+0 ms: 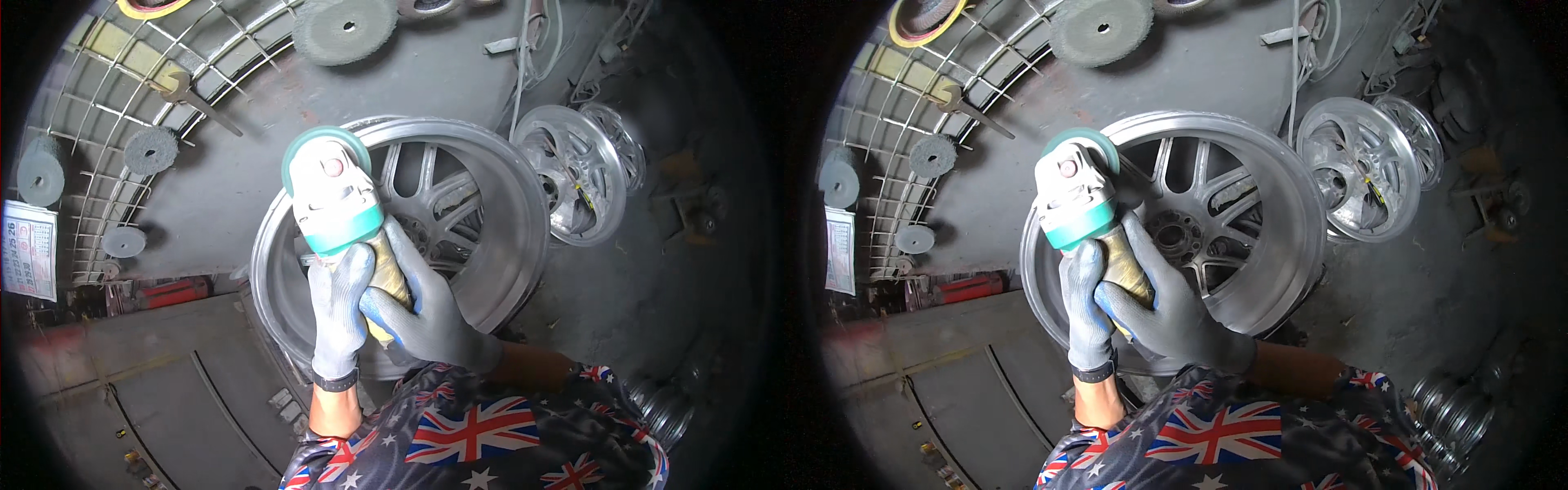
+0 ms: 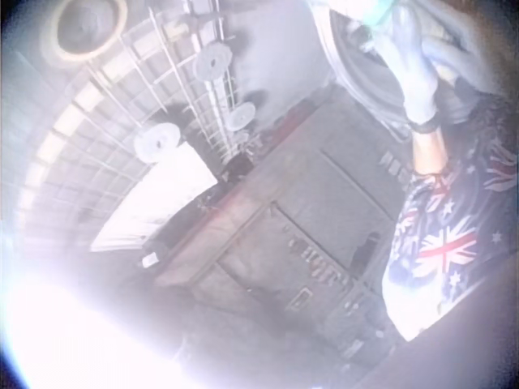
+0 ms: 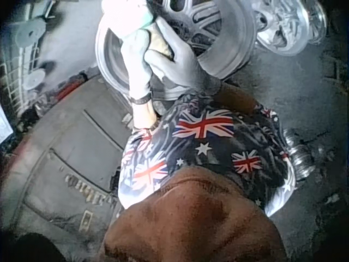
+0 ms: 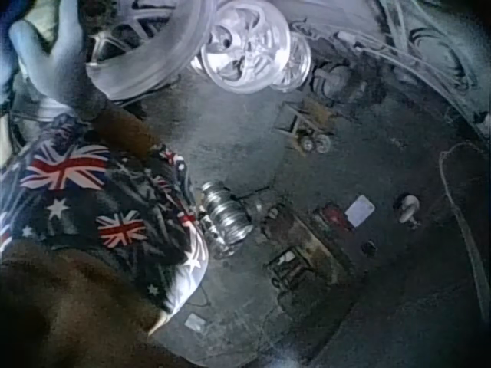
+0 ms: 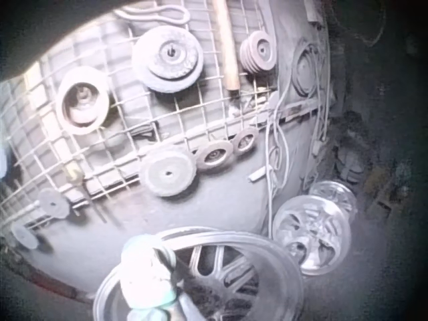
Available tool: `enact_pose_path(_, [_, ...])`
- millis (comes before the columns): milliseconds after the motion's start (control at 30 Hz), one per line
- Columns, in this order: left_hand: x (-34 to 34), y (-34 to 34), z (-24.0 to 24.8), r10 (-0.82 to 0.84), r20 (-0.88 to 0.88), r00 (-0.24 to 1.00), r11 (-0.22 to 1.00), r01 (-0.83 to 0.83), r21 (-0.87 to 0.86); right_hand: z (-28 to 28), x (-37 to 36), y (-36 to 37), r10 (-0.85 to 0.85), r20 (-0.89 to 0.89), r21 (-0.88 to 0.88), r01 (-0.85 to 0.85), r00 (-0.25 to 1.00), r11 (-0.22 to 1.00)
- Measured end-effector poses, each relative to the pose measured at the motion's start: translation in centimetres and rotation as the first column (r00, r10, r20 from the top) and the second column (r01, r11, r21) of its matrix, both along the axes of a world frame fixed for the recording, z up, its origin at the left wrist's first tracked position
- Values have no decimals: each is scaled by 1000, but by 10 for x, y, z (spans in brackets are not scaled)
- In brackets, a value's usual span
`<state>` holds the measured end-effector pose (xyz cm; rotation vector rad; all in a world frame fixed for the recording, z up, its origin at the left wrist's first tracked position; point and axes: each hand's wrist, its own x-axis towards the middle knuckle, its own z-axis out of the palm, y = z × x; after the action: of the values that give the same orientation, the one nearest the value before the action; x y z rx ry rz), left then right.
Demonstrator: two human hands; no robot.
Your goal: The person uses a handheld angle grinder with a polishing pad to smooth and shine the surface of a silver alloy car wheel. They systematically move the tool across the spokes and rim, then rotate the wheel to access different sections. The person also wipes the wheel with a cloth to remove residue and inspect the finish.
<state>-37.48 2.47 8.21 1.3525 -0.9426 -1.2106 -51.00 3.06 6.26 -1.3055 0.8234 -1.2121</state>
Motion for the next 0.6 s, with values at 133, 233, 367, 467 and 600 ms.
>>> enact_pose_path(133, [6,7,7,-8,-5,1000,997,8,-72,9,4,-3,75,26,-27,-74,997,997])
enact_pose_path(233, [8,19,0,91,-76,993,990,-99,-103,9,8,-2,190,16,-53,-189,982,981])
enact_pose_path(367, [2,9,5,15,-80,997,996,-21,-86,12,0,-4,97,-46,-34,-98,994,995])
enact_pose_path(467, [-7,-2,3,-69,-109,992,995,59,-85,13,-5,-1,28,17,127,-30,999,991])
enact_pose_path(600, [-5,2,4,-60,-109,992,996,53,-73,3,-6,0,21,-61,-31,-23,998,999])
